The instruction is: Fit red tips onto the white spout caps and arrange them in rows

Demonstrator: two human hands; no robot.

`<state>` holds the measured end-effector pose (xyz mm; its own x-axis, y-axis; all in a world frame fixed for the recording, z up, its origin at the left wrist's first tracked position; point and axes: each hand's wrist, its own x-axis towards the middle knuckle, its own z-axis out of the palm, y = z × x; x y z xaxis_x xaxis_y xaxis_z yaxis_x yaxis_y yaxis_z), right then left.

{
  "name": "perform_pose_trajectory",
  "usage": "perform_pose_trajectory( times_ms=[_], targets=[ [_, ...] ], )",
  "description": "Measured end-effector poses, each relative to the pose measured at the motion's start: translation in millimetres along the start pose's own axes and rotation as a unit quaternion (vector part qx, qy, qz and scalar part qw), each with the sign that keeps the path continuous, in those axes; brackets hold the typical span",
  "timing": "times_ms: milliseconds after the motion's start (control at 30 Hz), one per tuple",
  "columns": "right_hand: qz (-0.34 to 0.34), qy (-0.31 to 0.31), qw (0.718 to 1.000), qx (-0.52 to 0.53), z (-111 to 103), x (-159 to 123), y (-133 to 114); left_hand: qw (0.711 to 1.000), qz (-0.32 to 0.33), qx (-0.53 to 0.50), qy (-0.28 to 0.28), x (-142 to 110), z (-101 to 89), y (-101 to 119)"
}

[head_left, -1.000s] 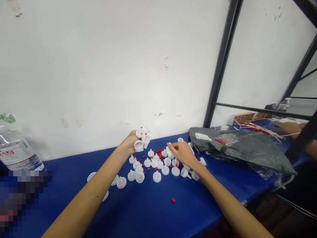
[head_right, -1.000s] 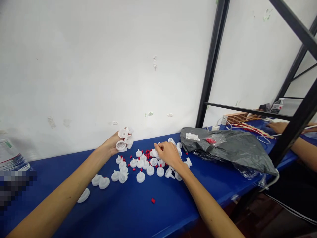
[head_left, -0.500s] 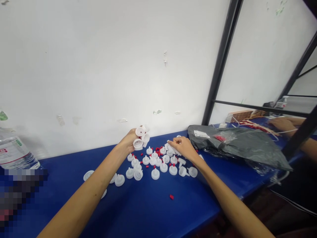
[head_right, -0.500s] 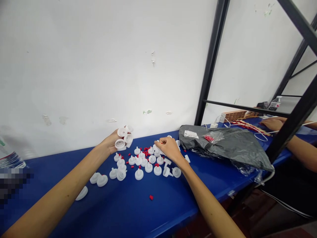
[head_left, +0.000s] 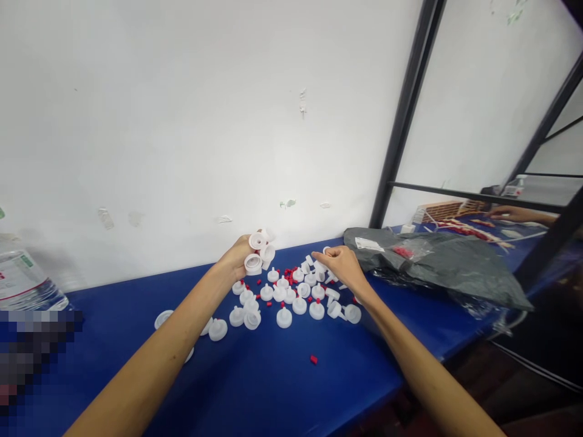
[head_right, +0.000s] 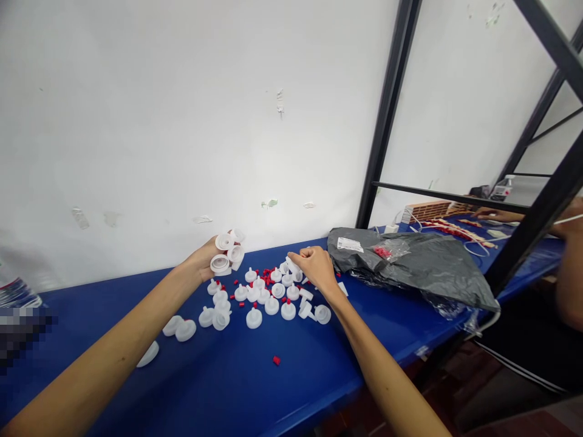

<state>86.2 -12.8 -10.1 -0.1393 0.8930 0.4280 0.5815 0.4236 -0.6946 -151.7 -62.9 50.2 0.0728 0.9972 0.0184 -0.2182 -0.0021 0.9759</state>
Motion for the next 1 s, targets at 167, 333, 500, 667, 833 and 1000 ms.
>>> perform_pose_trajectory(
  times_ms=[167,333,500,667,833,1000],
  targets=[
    [0.033,0.012,0.999,-0.020,-1.9,1.9,3.0,1.000,-0.002,-0.004,0.009,-0.2,1.2,0.0],
    [0.048,-0.011,0.997,-0.052,-1.8,2.5,6.0,1.000,-0.007,-0.008,0.005,-2.1,2.4,1.7],
    [0.061,-0.015,0.993,-0.103,-1.0,0.2,6.3,1.000,-0.009,-0.010,-0.002,-0.7,1.4,0.5],
    [0.071,-0.021,0.988,-0.134,-4.7,-1.5,5.8,1.000,-0.008,-0.012,-0.007,-0.6,1.0,-0.7],
    [0.055,-0.038,0.989,-0.132,-9.2,0.4,7.4,1.000,-0.006,-0.010,0.000,-0.2,1.0,-1.2],
    [0.036,-0.046,0.990,-0.132,-10.4,1.6,8.9,1.000,-0.006,-0.008,0.005,0.0,2.2,-0.1]
  ],
)
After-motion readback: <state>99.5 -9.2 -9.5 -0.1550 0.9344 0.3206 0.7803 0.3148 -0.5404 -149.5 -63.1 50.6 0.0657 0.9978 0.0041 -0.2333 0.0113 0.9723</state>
